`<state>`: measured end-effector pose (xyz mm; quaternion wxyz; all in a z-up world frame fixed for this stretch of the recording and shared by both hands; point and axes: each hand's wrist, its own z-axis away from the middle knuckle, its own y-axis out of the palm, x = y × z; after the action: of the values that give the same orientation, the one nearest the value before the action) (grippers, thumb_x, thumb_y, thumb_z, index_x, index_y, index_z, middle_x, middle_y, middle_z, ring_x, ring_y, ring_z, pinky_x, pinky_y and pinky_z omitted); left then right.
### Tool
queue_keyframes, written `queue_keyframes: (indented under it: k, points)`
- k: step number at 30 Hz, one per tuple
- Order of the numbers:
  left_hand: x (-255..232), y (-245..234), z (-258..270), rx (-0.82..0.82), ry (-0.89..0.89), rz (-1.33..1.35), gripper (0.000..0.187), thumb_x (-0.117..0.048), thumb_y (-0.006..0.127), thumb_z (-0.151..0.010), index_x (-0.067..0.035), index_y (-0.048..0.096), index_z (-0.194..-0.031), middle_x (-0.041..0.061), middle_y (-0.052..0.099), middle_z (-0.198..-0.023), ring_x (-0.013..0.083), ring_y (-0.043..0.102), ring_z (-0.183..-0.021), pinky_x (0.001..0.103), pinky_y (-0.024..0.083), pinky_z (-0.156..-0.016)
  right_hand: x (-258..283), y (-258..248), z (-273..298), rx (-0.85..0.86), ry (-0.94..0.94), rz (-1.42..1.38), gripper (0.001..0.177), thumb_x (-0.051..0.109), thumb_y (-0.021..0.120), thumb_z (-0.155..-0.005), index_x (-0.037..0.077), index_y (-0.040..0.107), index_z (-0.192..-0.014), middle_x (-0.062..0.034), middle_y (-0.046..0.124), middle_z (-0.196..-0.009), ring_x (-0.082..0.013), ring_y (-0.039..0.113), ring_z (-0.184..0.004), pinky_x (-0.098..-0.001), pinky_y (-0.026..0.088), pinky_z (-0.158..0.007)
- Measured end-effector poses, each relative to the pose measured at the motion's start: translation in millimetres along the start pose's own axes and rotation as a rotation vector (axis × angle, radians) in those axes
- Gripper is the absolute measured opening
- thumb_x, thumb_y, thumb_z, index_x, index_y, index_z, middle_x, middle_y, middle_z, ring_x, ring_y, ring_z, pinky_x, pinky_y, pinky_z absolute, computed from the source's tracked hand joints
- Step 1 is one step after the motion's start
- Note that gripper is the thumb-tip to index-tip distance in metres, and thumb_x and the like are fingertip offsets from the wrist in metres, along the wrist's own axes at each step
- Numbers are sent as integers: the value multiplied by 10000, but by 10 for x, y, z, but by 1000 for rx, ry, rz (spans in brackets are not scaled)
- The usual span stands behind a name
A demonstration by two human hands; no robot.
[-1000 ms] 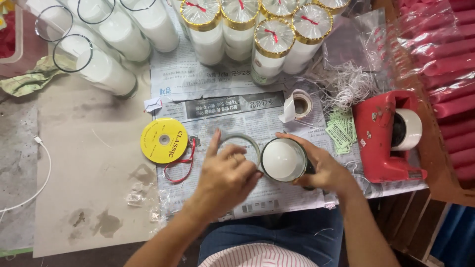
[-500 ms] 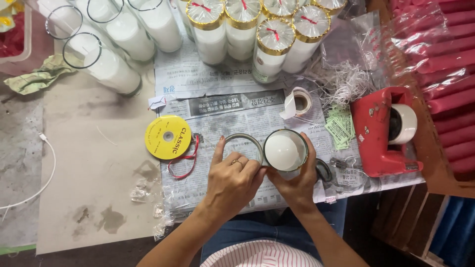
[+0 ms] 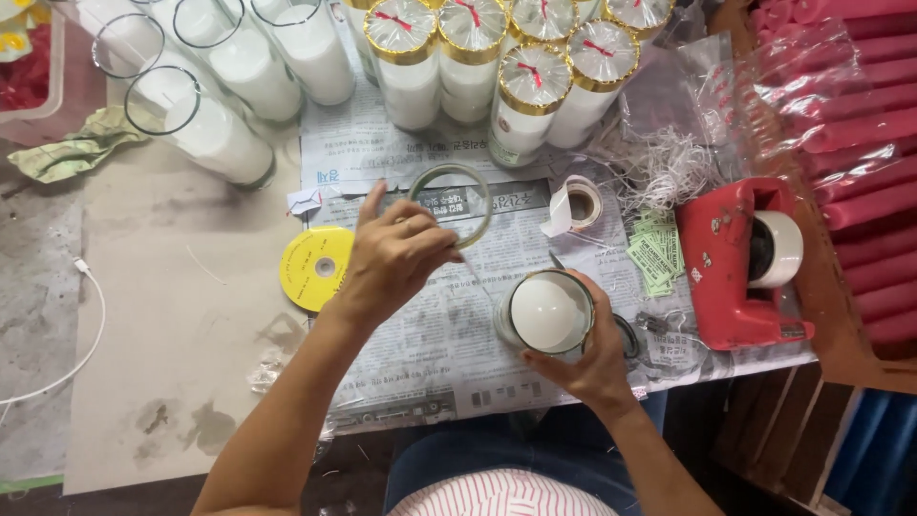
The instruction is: Applying decorative gold tape to the rims of white candles in glass jars
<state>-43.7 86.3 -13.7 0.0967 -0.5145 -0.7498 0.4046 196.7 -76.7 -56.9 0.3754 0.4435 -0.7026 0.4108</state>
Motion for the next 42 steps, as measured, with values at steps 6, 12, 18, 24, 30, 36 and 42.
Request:
queue_keyframes:
  k: [6,12,18,24,30,36,42]
  points:
    - [-42,379,-100,10,-19,146,141,-317,814,-853,-206,738,-897,-46,704,-793,169,660,-907,565,273,-1151,-27,-243,-179,221,55,-26,1106,207,981,-509,-46,439,-1440,-243,610,-1380,-375,616,-1272,-483,484,-1048]
    - [-102,514,-135,69,-32,191,164,-386,800,-852,-235,740,-876,-76,693,-763,125,675,-886,550,274,-1171,6,-303,-293,293,21,-44,1047,310,997,-546,-34,497,-1399,-223,566,-1387,-354,587,-1288,-490,447,-1075]
    - [-175,536,-161,102,-50,237,173,-381,803,-843,-223,754,-896,-67,703,-770,127,685,-877,570,308,-1156,-14,-329,-360,333,-12,-47,1033,311,1016,-520,-46,547,-1368,-213,570,-1334,-358,608,-1244,-491,459,-1061]
    - [-223,369,-128,141,-52,223,141,-346,805,-860,-224,751,-903,-60,689,-761,137,682,-889,525,328,-1141,-42,-397,-448,445,95,-202,1120,147,984,-560,-22,424,-1515,-229,589,-1387,-335,567,-1313,-481,428,-1097]
    - [-368,231,-60,150,-110,214,77,-330,769,-905,-263,733,-918,-91,662,-737,119,667,-823,378,471,-985,33,-675,-344,438,220,-100,885,43,864,-689,31,504,-1497,-195,550,-1476,-315,523,-1356,-452,458,-1078]
    - [-520,83,-119,116,-92,110,76,-279,769,-905,-247,710,-869,-81,641,-695,142,625,-732,305,463,-715,-672,-675,553,293,311,1009,522,260,815,-732,192,679,-1231,-56,672,-966,-294,697,-900,-415,593,-805]
    - [-568,155,-30,47,-61,75,111,-266,767,-868,-249,671,-814,-77,593,-643,148,592,-656,305,447,-634,-698,-513,525,290,299,1220,533,171,705,-805,133,582,-1322,-94,643,-928,-307,679,-907,-413,589,-823]
